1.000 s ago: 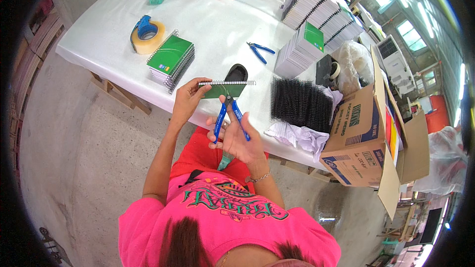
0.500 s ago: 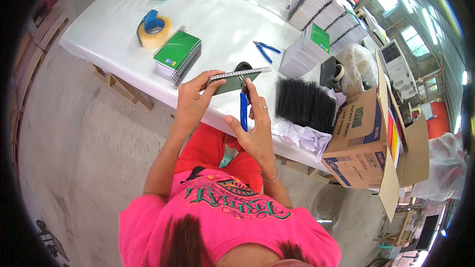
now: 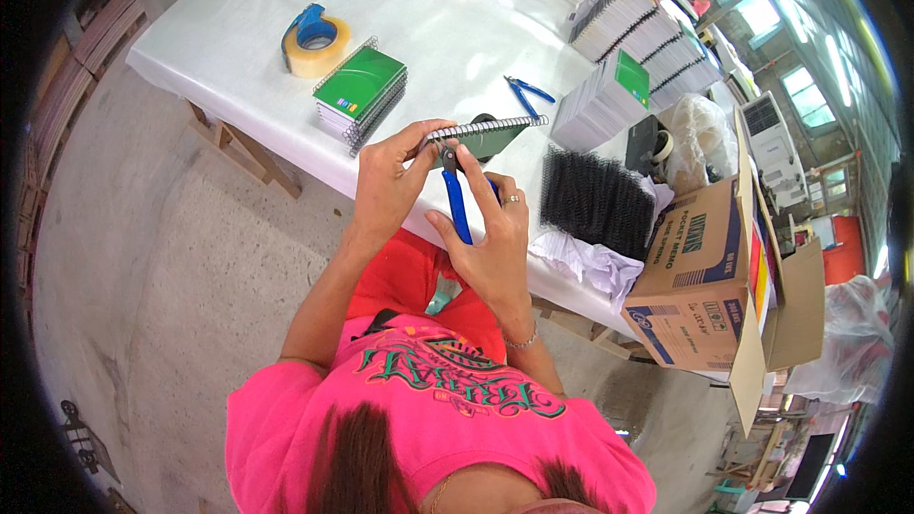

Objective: The person inserts black spiral coils into green notebooks using pliers. They repeatedly pick up a notebook, insert a coil, crimp it with pliers, and place the finished unit aside.

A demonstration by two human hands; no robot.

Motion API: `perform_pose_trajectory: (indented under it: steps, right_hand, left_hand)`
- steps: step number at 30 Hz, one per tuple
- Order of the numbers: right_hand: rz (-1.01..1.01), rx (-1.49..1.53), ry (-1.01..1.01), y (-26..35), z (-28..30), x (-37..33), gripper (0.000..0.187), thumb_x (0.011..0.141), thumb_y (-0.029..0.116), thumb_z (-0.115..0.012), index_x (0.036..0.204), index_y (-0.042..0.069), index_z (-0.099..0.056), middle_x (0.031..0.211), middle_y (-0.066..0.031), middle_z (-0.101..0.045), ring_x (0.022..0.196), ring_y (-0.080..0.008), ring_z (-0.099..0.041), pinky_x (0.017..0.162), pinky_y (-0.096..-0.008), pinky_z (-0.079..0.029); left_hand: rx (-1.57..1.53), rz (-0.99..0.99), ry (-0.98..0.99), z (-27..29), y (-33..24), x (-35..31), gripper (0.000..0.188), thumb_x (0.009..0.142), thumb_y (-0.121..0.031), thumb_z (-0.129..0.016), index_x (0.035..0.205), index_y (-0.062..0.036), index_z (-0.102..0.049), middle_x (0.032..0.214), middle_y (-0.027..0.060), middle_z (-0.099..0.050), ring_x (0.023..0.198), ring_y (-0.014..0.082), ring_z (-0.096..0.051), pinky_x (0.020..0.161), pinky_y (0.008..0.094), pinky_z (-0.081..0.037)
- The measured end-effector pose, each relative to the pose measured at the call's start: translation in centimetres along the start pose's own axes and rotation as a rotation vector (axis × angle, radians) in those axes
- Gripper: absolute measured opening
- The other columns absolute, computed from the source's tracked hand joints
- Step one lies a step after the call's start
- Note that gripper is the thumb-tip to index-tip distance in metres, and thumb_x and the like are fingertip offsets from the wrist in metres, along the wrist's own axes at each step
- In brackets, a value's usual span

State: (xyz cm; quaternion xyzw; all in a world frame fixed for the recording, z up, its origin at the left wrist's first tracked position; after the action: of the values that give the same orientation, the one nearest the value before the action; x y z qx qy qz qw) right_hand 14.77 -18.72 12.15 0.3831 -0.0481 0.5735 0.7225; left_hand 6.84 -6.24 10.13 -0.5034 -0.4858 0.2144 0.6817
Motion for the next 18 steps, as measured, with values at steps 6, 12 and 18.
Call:
perform_pose_trajectory:
  steps: [6,12,18]
  right_hand:
    - [0.037,0.061,0.009,0.1,-0.9,-0.1,0.075,0.077,0.026,-0.08,0.146,0.02,-0.049,0.103,-0.0175,-0.059,0.087,-0.0316,-0.056,0.077,-0.0412,-0.044]
    - [-0.287,0.659,0.274,-2.0,-3.5,-1.6,0.062,0.089,0.028,-0.072,0.143,0.016,-0.046,0.094,-0.0133,-0.059,0.068,-0.0232,-0.06,0.057,-0.0313,-0.046]
    - [-0.577,1.673,0.591,-0.7,-6.0,-2.3,0.044,0.104,0.043,-0.046,0.134,0.013,-0.034,0.089,-0.0126,-0.056,0.063,-0.021,-0.061,0.057,-0.0286,-0.05]
  left_hand:
    - [0.103,-0.011,0.016,0.4,0.2,-0.2,0.032,0.091,0.008,-0.052,0.117,-0.0004,-0.068,0.096,0.0108,-0.074,0.091,0.012,-0.07,0.077,0.025,-0.054]
    - [0.207,-0.097,0.0,0.3,-0.8,-0.6,0.033,0.091,0.006,-0.053,0.119,-0.0025,-0.067,0.103,0.0146,-0.073,0.094,0.0178,-0.072,0.078,0.0279,-0.055]
    - [0.332,-0.169,-0.023,-0.3,0.4,-0.5,0.028,0.09,0.001,-0.059,0.117,-0.0031,-0.067,0.103,0.0142,-0.072,0.089,0.0259,-0.072,0.073,0.0339,-0.057]
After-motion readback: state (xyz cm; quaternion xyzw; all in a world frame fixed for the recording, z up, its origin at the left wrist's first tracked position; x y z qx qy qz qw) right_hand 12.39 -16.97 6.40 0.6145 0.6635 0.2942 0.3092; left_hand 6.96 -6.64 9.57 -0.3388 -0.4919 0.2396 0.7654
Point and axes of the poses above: each hand's wrist, its own x-axis towards the middle knuckle, its own z-axis out of the back of the hand, y = z × x, the point moved 10 cm from there along x, towards the middle knuckle
